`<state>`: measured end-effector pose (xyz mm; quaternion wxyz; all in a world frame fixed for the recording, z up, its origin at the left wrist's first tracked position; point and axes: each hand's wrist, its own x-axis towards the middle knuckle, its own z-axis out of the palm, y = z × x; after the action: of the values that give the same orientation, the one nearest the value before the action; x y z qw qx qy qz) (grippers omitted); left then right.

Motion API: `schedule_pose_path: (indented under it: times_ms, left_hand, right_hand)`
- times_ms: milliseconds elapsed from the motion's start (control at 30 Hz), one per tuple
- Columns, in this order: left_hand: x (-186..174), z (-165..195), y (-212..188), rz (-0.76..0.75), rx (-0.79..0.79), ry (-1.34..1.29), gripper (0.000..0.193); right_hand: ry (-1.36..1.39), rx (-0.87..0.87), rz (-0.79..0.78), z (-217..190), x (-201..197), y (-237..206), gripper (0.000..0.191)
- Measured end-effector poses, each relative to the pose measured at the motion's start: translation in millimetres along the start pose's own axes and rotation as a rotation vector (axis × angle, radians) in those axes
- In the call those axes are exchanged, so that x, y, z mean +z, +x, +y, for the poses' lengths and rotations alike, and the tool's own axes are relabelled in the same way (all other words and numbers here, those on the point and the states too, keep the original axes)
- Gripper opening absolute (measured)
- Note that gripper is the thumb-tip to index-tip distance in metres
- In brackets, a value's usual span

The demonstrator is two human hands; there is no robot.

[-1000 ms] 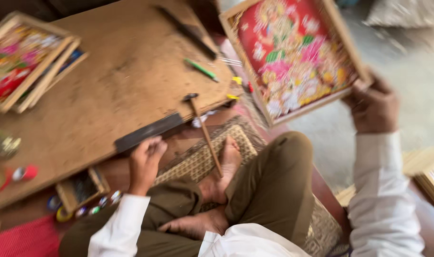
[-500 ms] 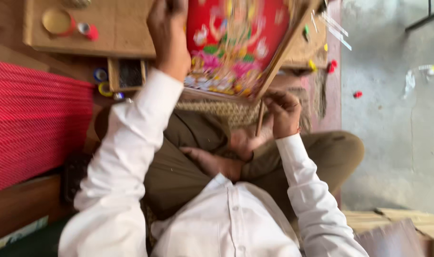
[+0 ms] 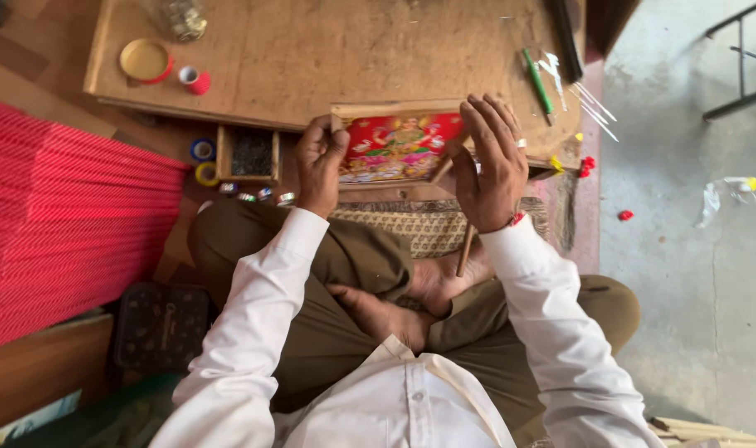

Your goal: The person assembles wooden picture frames by attaching metal clips to the back of each frame using a hammer. They repeatedly pick up frames, position clips, hammer them into place, and stack the finished frames.

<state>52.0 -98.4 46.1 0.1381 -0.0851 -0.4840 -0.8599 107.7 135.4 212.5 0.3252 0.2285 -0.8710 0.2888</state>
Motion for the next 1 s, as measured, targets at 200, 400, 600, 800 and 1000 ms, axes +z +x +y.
schedule_pose_path:
  times_ms: [200, 400, 600, 800, 1000]
  left_hand:
    - [-28, 12, -11, -0.052, -0.064, 0.198, 0.031]
    - [-82, 50, 4, 0.104, 0.111, 0.729, 0.021]
    - [-158, 77, 74, 0.353, 0.225, 0.996, 0.022]
    - [-188, 76, 82, 0.416, 0.434, 1.175, 0.018]
    - [-152, 73, 69, 0.252, 0.194, 1.249, 0.028]
  right_hand:
    - [-0.065, -0.16, -0.153, 10, 37, 11, 0.03]
    - [-0.037, -0.168, 0.004, 17, 47, -9, 0.021]
    - [-0.077, -0.15, 0.131, 19, 59, -14, 0.016]
    - [-0.096, -0.145, 0.146, 19, 70, -31, 0.02]
    - [-0.165, -0.193, 0.19, 26, 80, -32, 0.021]
